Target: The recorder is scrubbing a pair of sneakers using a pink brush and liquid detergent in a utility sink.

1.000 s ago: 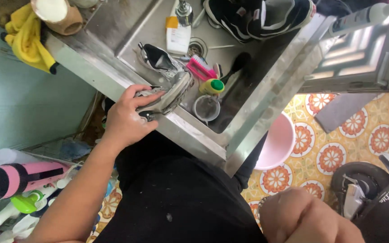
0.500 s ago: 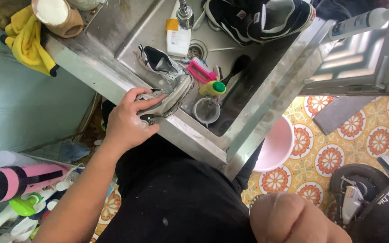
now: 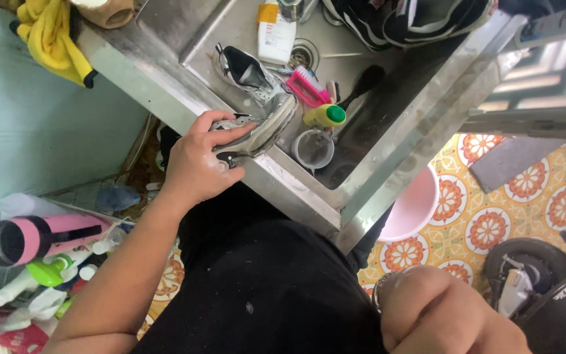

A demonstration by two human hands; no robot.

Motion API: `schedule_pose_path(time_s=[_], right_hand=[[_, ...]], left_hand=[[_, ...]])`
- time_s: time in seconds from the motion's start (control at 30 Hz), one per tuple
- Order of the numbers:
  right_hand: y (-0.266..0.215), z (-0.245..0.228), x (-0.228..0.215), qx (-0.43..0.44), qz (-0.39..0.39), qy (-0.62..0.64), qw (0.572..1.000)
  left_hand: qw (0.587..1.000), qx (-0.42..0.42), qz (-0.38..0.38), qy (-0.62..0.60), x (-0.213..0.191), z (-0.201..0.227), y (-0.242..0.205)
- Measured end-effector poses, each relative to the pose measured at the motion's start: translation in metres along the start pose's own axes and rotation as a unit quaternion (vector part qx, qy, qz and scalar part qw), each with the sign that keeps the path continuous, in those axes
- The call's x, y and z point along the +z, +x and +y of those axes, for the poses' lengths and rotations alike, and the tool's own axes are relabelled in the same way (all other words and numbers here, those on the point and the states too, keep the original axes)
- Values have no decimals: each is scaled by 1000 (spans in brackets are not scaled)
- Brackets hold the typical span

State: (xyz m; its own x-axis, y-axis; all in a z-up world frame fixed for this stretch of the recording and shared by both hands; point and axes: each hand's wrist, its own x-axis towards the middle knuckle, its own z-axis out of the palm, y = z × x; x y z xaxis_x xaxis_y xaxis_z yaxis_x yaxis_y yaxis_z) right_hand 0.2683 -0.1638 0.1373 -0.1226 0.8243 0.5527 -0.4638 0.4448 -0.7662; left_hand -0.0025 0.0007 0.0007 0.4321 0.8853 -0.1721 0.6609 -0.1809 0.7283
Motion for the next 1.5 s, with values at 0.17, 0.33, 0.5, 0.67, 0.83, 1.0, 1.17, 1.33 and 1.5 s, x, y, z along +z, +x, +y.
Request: schedule_pose_path(time_s=[0.17, 0.33, 0.5, 0.67, 0.83, 1.0, 1.17, 1.33, 1.5], right_hand=[[55, 54, -23, 13, 3, -457, 889], [19, 213, -136, 258, 45, -620, 739], [-28, 262, -184, 362, 17, -616, 700], [-12, 229, -200, 393, 146, -619, 664], [19, 205, -215, 324, 279, -630, 649], [27, 242, -214, 164, 160, -809, 542], [-24, 342, -231, 182, -71, -784, 589], [-72, 408, -235, 495, -125, -610, 606], [-83, 426, -268, 471, -130, -656, 575]], left_hand=[[999, 36, 29, 13, 2, -6, 2], [999, -44, -19, -13, -2, 4, 0], [999, -42, -20, -14, -2, 3, 2], [999, -30, -12, -17, -3, 2, 4], [999, -34, -23, -27, -1, -2, 4], [998, -52, -34, -30, -2, 0, 7], [995, -74, -48, -45, -7, 3, 10], [997, -56, -37, -42, 0, -3, 7], [996, -49, -6, -68, -2, -5, 4]])
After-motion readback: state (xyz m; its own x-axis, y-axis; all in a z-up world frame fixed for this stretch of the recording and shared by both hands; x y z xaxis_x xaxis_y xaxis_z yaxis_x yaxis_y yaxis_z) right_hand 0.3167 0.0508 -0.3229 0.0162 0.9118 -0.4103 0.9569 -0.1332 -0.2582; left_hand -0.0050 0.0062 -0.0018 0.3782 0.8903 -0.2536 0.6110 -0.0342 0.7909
